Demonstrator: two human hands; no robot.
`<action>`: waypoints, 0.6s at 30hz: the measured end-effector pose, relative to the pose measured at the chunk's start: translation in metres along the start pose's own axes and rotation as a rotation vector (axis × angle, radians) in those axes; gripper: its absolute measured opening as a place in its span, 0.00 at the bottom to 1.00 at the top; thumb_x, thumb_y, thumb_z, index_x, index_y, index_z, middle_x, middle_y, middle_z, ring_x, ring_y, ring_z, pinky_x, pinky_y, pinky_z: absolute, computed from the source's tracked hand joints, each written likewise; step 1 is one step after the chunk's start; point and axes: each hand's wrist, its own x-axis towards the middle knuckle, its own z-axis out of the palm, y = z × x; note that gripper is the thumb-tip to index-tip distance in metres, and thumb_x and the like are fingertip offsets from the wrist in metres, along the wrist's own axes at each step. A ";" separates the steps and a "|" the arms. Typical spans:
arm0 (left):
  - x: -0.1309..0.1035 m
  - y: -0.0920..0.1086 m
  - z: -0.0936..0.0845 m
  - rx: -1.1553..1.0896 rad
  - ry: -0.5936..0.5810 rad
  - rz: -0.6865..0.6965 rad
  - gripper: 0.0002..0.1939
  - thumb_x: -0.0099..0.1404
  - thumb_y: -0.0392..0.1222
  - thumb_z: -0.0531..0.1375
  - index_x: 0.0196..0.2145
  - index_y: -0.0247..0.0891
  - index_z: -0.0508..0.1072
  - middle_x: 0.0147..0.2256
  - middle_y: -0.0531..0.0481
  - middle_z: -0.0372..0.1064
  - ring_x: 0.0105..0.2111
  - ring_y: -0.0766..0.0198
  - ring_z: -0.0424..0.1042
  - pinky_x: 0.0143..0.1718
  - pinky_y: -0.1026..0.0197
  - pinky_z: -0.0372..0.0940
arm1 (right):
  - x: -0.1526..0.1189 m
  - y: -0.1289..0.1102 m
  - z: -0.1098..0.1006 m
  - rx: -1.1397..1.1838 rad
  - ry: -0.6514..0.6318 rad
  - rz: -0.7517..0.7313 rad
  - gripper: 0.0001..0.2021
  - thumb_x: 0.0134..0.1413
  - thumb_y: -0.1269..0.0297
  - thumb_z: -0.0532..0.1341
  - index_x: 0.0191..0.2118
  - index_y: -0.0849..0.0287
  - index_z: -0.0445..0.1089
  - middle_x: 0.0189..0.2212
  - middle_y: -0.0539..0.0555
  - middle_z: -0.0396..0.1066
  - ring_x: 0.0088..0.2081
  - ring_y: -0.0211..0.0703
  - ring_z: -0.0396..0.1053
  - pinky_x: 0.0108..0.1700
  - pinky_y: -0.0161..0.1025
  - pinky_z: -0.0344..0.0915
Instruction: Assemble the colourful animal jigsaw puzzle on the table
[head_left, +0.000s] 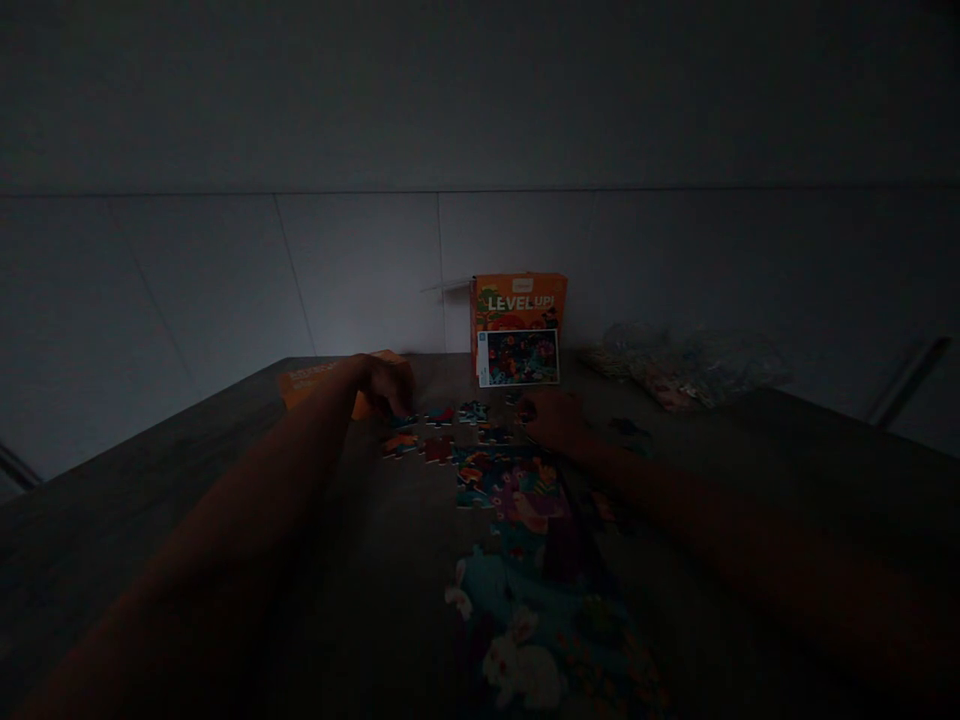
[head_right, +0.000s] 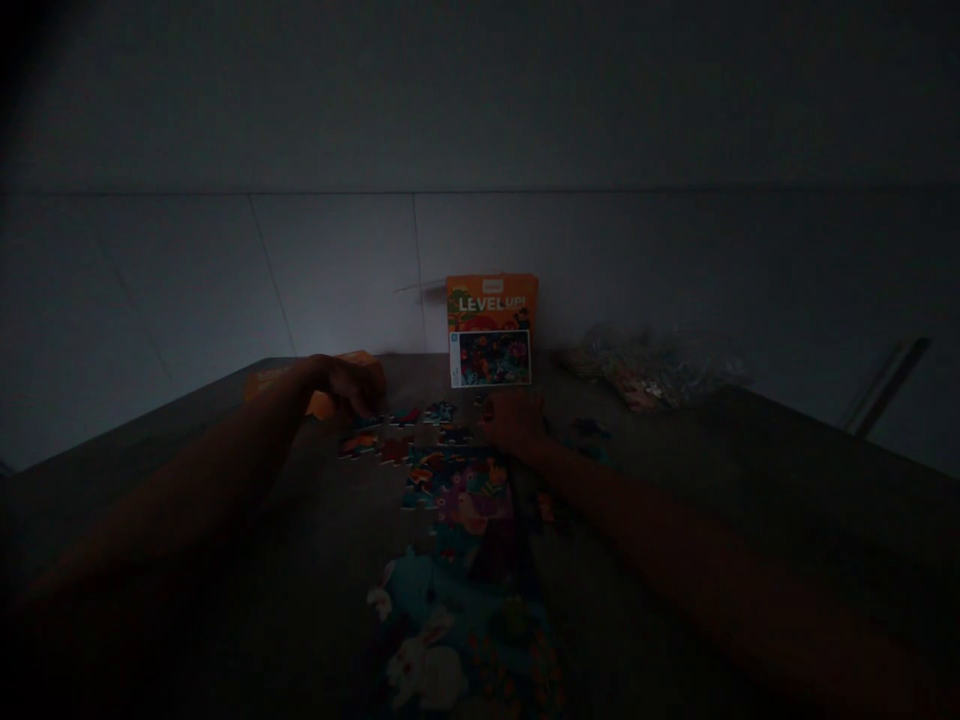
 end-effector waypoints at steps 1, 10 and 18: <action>0.001 0.000 0.000 0.001 -0.010 -0.004 0.28 0.43 0.56 0.70 0.40 0.38 0.77 0.32 0.43 0.76 0.32 0.55 0.72 0.34 0.57 0.69 | 0.001 0.001 0.000 0.012 0.002 -0.002 0.11 0.48 0.68 0.63 0.40 0.56 0.77 0.42 0.54 0.77 0.49 0.53 0.70 0.56 0.51 0.54; 0.005 0.022 -0.008 0.105 0.188 0.051 0.27 0.46 0.54 0.70 0.41 0.34 0.76 0.33 0.41 0.76 0.31 0.55 0.73 0.33 0.58 0.68 | 0.006 0.010 -0.001 0.080 0.086 0.156 0.14 0.49 0.69 0.61 0.43 0.61 0.76 0.43 0.59 0.77 0.44 0.51 0.74 0.41 0.38 0.65; 0.032 0.099 0.027 0.272 0.417 0.459 0.15 0.61 0.45 0.66 0.41 0.31 0.76 0.36 0.48 0.75 0.36 0.57 0.73 0.39 0.58 0.69 | 0.016 0.028 -0.006 0.117 0.095 0.314 0.09 0.57 0.71 0.60 0.42 0.61 0.75 0.41 0.56 0.76 0.43 0.45 0.73 0.45 0.39 0.67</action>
